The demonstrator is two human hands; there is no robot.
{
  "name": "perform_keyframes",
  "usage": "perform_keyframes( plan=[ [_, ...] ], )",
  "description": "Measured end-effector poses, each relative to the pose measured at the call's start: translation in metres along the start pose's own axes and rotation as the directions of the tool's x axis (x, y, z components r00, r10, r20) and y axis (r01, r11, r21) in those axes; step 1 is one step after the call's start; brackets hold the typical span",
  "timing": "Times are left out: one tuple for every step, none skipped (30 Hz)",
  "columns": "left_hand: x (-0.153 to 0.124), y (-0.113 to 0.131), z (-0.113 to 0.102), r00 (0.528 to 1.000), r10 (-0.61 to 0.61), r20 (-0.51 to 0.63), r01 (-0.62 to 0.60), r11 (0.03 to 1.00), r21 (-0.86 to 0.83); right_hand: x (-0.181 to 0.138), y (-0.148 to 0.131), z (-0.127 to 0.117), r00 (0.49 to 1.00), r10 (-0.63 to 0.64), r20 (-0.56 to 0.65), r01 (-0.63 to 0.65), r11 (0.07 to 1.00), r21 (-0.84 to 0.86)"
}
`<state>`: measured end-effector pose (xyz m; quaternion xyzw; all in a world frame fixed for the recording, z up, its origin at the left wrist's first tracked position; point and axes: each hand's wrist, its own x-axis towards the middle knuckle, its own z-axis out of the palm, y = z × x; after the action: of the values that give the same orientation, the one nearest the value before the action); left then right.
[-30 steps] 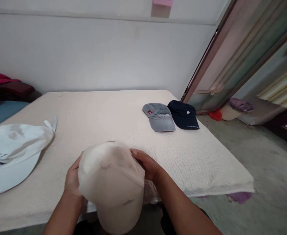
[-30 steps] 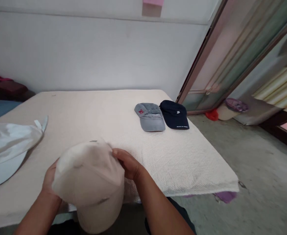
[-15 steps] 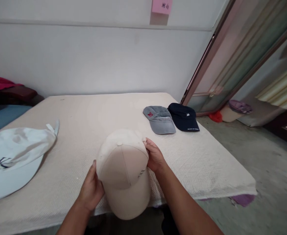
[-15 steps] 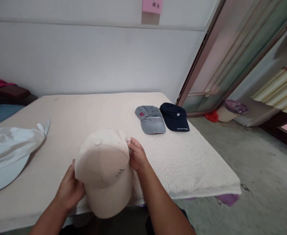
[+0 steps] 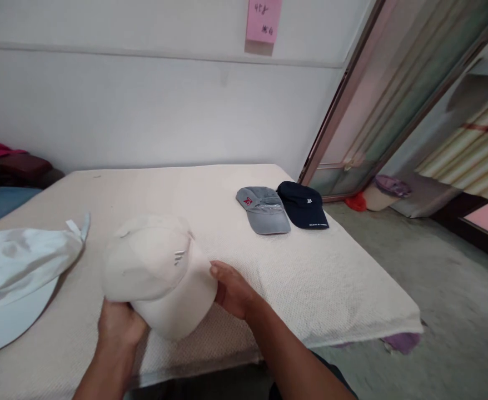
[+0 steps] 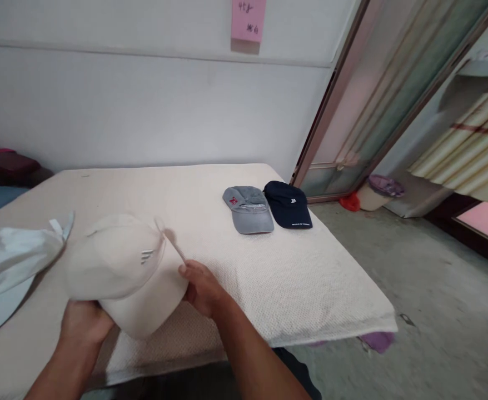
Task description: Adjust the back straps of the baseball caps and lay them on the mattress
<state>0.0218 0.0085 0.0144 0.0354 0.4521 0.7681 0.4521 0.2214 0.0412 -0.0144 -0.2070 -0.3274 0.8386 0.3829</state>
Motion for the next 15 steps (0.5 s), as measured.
perform_keyframes(
  plan=[
    [0.002, 0.003, 0.001, 1.0, 0.026, 0.0, -0.026, 1.0, -0.012, -0.001, 0.004, 0.002, 0.998, 0.046, 0.032, -0.046, 0.999, -0.003],
    [0.003, 0.005, 0.001, 0.999, 0.045, -0.002, -0.045, 0.999, -0.026, -0.001, 0.008, 0.003, 0.995, 0.086, 0.054, -0.086, 0.996, -0.01],
    [0.004, 0.007, 0.001, 0.998, 0.056, -0.003, -0.056, 0.998, -0.039, 0.0, 0.012, 0.005, 0.992, 0.112, 0.064, -0.111, 0.994, -0.018],
    [0.005, 0.008, 0.0, 0.998, 0.055, -0.003, -0.055, 0.997, -0.053, 0.001, 0.015, 0.006, 0.991, 0.12, 0.06, -0.118, 0.993, -0.024],
    [0.006, 0.009, -0.001, 0.999, 0.049, 0.0, -0.049, 0.996, -0.068, 0.002, 0.017, 0.006, 0.993, 0.108, 0.045, -0.107, 0.994, -0.025],
    [0.007, 0.008, -0.002, 0.999, 0.04, 0.005, -0.04, 0.995, -0.086, 0.003, 0.018, 0.007, 0.996, 0.084, 0.023, -0.083, 0.996, -0.023],
    [0.007, 0.008, -0.004, 1.0, 0.022, 0.021, -0.02, 0.994, -0.105, 0.005, 0.018, 0.006, 0.999, 0.051, -0.001, -0.051, 0.998, -0.023],
    [0.008, 0.006, -0.006, 0.999, -0.013, 0.043, 0.018, 0.993, -0.12, 0.007, 0.016, 0.006, 1.0, 0.016, -0.024, -0.017, 1.0, -0.025],
    [0.008, 0.004, -0.009, 0.996, -0.064, 0.065, 0.072, 0.989, -0.128, 0.01, 0.014, 0.005, 0.999, -0.017, -0.045, 0.016, 1.0, -0.026],
    [0.008, 0.001, -0.011, 0.989, -0.125, 0.075, 0.133, 0.983, -0.125, 0.013, 0.011, 0.003, 0.997, -0.049, -0.062, 0.048, 0.999, -0.025],
    [0.009, -0.002, -0.014, 0.979, -0.188, 0.076, 0.196, 0.974, -0.114, 0.017, 0.008, 0.0, 0.993, -0.084, -0.078, 0.082, 0.996, -0.021],
    [0.009, -0.006, -0.016, 0.966, -0.247, 0.073, 0.254, 0.962, -0.098, 0.022, 0.004, -0.003, 0.988, -0.12, -0.096, 0.119, 0.993, -0.014],
    [0.008, -0.009, -0.017, 0.954, -0.292, 0.071, 0.297, 0.951, -0.084, 0.027, -0.001, -0.006, 0.98, -0.158, -0.119, 0.158, 0.987, -0.004],
    [0.008, -0.012, -0.018, 0.945, -0.318, 0.073, 0.323, 0.944, -0.073, 0.033, -0.005, -0.01, 0.968, -0.196, -0.154, 0.199, 0.98, 0.005],
    [0.007, -0.015, -0.018, 0.939, -0.332, 0.084, 0.338, 0.939, -0.066, 0.039, -0.01, -0.016, 0.952, -0.233, -0.2, 0.239, 0.971, 0.01]
  ],
)
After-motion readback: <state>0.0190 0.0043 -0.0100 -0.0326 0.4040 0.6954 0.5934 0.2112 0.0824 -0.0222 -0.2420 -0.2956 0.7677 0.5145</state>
